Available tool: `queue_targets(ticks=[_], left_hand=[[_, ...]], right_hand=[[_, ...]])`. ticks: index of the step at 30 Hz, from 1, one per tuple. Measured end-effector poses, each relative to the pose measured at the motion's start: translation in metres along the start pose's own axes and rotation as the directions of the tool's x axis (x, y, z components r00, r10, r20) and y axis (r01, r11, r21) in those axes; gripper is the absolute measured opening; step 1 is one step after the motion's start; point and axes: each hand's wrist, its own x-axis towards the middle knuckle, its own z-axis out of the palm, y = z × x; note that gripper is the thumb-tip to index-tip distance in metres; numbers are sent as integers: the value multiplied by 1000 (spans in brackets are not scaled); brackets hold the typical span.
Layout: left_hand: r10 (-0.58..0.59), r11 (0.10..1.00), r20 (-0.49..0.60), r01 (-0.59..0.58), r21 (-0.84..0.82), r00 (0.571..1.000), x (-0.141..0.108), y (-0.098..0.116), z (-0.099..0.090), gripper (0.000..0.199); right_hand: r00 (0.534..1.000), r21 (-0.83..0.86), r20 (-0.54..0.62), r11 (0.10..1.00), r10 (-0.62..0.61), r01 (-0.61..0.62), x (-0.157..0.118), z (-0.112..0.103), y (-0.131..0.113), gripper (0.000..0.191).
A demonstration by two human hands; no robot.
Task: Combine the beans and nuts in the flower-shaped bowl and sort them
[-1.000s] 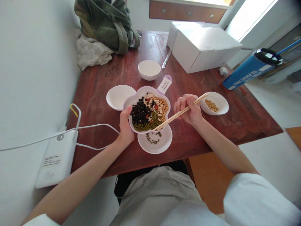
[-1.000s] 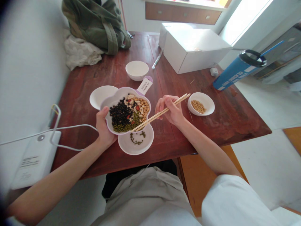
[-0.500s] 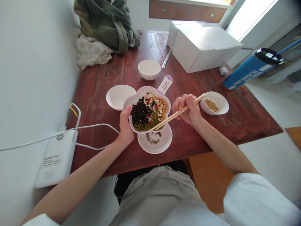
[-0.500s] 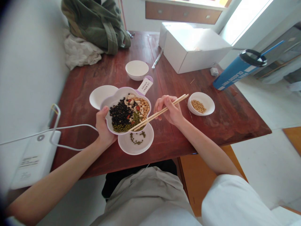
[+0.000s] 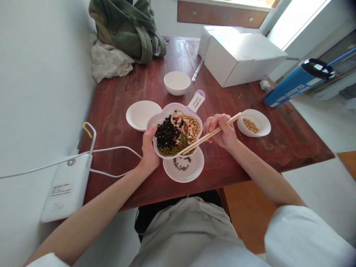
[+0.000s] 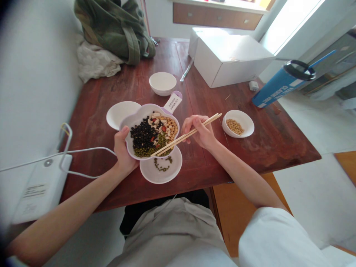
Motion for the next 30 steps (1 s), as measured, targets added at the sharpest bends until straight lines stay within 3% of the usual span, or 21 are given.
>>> queue_targets(ticks=[15, 30], left_hand=[[-15, 1000, 26, 15, 16, 1000, 0, -1, -5, 41], [-15, 1000, 32, 15, 16, 999, 0, -1, -3, 41]], right_hand=[[997, 20, 79, 1000, 4, -6, 0, 3, 0, 59], [996, 2, 86, 1000, 21, -22, 0, 2, 1, 63]])
